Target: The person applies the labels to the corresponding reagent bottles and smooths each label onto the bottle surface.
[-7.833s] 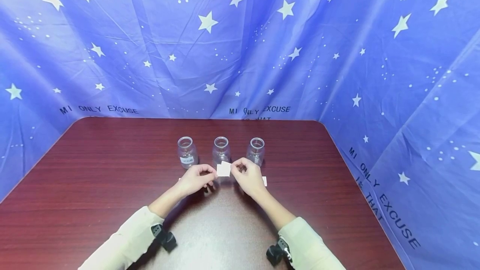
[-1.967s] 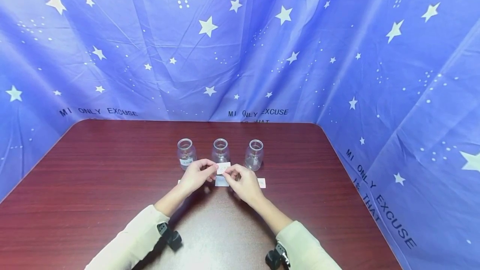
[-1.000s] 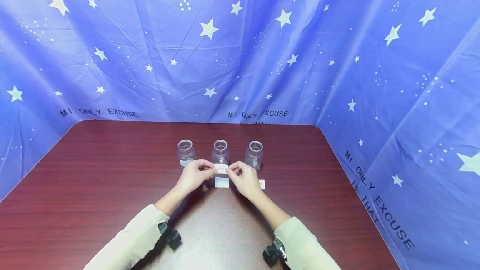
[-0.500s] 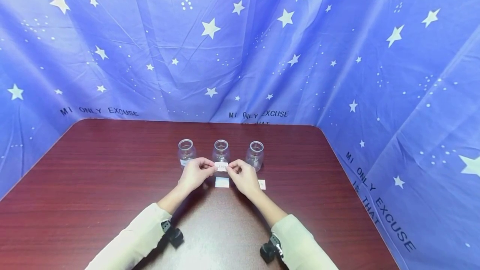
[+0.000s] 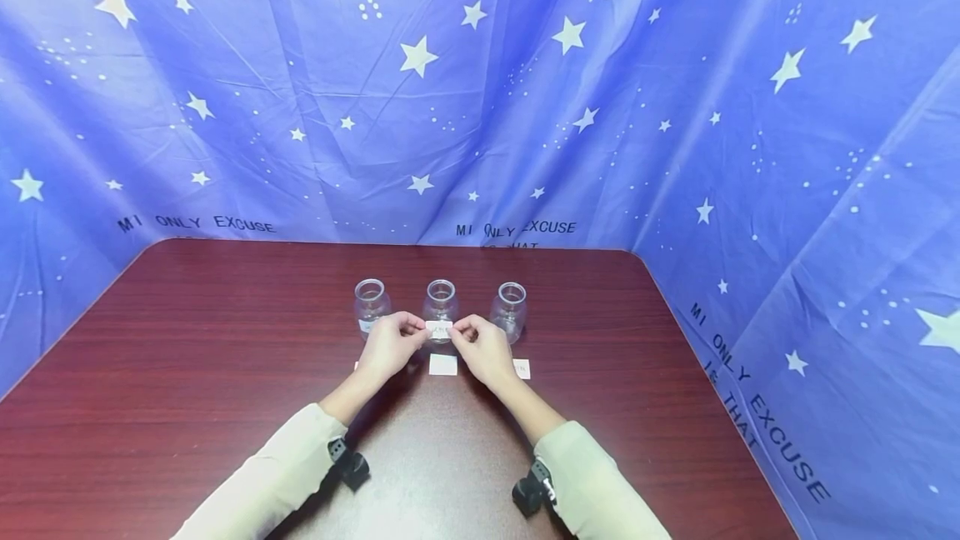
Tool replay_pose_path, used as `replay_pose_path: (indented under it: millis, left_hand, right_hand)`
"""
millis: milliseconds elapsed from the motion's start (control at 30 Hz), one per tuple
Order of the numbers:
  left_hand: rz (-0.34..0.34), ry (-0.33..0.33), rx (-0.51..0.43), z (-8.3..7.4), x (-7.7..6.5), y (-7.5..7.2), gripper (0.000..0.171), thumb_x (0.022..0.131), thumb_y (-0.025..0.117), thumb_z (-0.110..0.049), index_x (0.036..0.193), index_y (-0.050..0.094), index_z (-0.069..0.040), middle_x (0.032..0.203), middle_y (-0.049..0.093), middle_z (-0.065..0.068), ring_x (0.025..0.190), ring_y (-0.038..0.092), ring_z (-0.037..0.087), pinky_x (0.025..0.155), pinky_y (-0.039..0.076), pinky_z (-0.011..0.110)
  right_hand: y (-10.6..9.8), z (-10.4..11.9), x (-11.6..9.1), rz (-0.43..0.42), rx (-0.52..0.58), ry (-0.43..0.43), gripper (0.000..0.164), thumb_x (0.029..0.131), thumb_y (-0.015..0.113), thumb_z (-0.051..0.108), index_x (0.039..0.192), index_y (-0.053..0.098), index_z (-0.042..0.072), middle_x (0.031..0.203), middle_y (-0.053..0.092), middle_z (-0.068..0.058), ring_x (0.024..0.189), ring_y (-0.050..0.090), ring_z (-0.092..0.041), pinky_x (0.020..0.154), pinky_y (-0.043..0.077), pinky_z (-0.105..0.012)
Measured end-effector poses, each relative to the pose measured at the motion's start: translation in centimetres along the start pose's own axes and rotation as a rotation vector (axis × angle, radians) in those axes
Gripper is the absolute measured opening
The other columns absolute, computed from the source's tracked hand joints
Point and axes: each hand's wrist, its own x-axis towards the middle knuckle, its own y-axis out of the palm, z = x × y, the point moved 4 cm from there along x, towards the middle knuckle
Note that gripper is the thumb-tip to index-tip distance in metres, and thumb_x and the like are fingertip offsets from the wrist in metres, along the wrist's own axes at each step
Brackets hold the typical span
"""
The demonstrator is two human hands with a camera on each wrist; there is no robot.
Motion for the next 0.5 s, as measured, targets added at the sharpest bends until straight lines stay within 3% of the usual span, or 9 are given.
replay_pose_path:
  millis: [267,500]
  left_hand:
    - [-0.038,0.019,0.036,-0.1,0.11,0.09,0.007,0.081,0.066,-0.012,0.083,0.067,-0.006,0.07,0.066,0.002,0.058,0.053,0.005,0.057,0.046,0.02]
    - [-0.054,0.028,0.062,-0.05,0.07,0.11,0.009,0.082,0.067,-0.015,0.082,0.068,-0.005,0.07,0.068,0.003,0.058,0.055,0.006,0.056,0.046,0.02]
  right_hand:
    - [0.13,0.2,0.06,-0.035,0.019,0.008,0.011,0.083,0.068,0.015,0.083,0.068,0.004,0.063,0.061,-0.004,0.052,0.045,-0.004,0.049,0.037,-0.016]
    - [0.19,0.11,0.13,-0.065,0.011,0.014,0.012,0.083,0.069,0.017,0.08,0.067,0.005,0.062,0.061,-0.004,0.052,0.045,-0.004,0.049,0.037,-0.016]
